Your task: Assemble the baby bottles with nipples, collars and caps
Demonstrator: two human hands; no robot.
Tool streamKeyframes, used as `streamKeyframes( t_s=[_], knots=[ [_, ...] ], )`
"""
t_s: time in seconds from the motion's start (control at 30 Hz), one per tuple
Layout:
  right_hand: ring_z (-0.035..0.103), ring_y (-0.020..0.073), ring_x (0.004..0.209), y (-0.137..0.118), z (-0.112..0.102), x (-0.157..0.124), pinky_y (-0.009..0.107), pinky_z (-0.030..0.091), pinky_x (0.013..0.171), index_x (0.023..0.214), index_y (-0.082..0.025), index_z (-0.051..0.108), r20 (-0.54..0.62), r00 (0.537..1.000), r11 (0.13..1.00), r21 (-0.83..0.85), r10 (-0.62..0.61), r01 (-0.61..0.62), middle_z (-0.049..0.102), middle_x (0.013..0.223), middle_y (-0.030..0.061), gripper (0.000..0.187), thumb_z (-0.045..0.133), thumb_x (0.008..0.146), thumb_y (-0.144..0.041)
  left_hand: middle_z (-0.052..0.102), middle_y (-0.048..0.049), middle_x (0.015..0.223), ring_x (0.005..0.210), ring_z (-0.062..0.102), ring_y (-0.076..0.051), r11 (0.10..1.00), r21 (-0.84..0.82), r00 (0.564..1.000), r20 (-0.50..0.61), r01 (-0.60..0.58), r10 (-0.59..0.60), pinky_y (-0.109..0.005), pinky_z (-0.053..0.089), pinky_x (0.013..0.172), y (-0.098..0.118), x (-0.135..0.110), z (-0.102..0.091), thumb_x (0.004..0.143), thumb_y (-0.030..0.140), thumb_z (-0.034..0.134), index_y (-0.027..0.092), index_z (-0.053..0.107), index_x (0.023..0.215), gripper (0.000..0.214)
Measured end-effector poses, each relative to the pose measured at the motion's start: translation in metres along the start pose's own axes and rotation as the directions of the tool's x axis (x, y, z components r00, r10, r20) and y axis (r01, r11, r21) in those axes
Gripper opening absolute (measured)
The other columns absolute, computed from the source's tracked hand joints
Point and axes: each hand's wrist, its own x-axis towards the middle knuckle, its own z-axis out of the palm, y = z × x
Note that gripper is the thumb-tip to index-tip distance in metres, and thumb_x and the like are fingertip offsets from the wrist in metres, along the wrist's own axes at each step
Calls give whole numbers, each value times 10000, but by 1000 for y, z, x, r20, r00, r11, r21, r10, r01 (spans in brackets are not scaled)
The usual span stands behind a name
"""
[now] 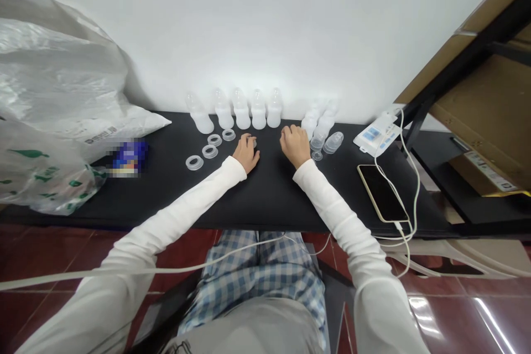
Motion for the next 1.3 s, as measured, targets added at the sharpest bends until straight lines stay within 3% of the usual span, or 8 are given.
streamKeyframes(
  t_s=[0.13,0.3,0.57,0.67,0.8,0.9,1.13,1.3],
  knots=[
    [531,280,922,2,-4,-20,392,322,811,1039,-115,662,90,996,988,-150,-18,32,637,978,167,357,330,1000,-242,531,-257,1322,1242,557,-340,996,-14,996,21,-83,83,-488,446,1101,-1,2,0,891,167,493,29,553,1280,417],
    [510,302,1001,1,0,-25,419,302,872,1026,-100,684,155,988,979,-204,5,27,639,1045,195,376,334,993,-235,514,-213,1373,1304,510,-360,999,15,999,20,-29,29,-522,450,1088,4,0,-7,898,221,552,136,604,1251,366],
    [495,318,997,7,15,-28,485,349,907,1091,-76,676,67,998,994,-109,-12,19,628,1049,218,343,390,932,-179,605,-141,1193,1100,604,-237,968,-244,998,30,60,-54,-402,491,1037,5,4,-10,879,133,555,151,636,1108,244],
    [497,322,1006,9,21,-28,494,367,894,1164,-85,647,22,1000,999,-33,-13,14,608,1126,225,359,408,903,-144,653,-111,1097,983,639,-186,789,-581,976,47,199,-211,-344,542,922,8,7,-7,853,156,628,154,636,1015,163],
    [511,300,980,15,24,-24,482,356,918,1150,-108,657,13,1000,1000,25,-8,8,608,1122,203,392,363,894,-69,696,-39,813,772,672,-132,238,-880,866,295,411,-404,-322,568,835,10,14,-4,862,226,665,154,615,853,88],
    [533,276,937,19,19,-19,458,356,921,1096,-142,688,8,1000,998,63,-27,27,634,1060,170,396,330,936,-89,710,-39,760,761,701,-135,-24,-893,816,421,449,-398,-348,578,869,8,19,-7,888,235,637,138,607,794,139],
    [609,198,829,-4,2,-23,371,410,863,1164,-211,642,-175,984,887,456,15,68,705,977,73,314,390,1026,-337,718,-62,715,728,725,-150,-183,-881,772,471,436,-428,-404,570,935,11,20,-17,916,138,553,119,586,763,158],
    [581,166,711,-19,10,-28,351,437,805,1149,-208,609,-169,985,783,616,27,84,682,900,39,294,447,999,-403,709,-14,702,702,718,-125,-128,-892,795,446,434,-411,-363,584,886,15,18,-18,917,130,540,152,532,770,149]
  ],
)
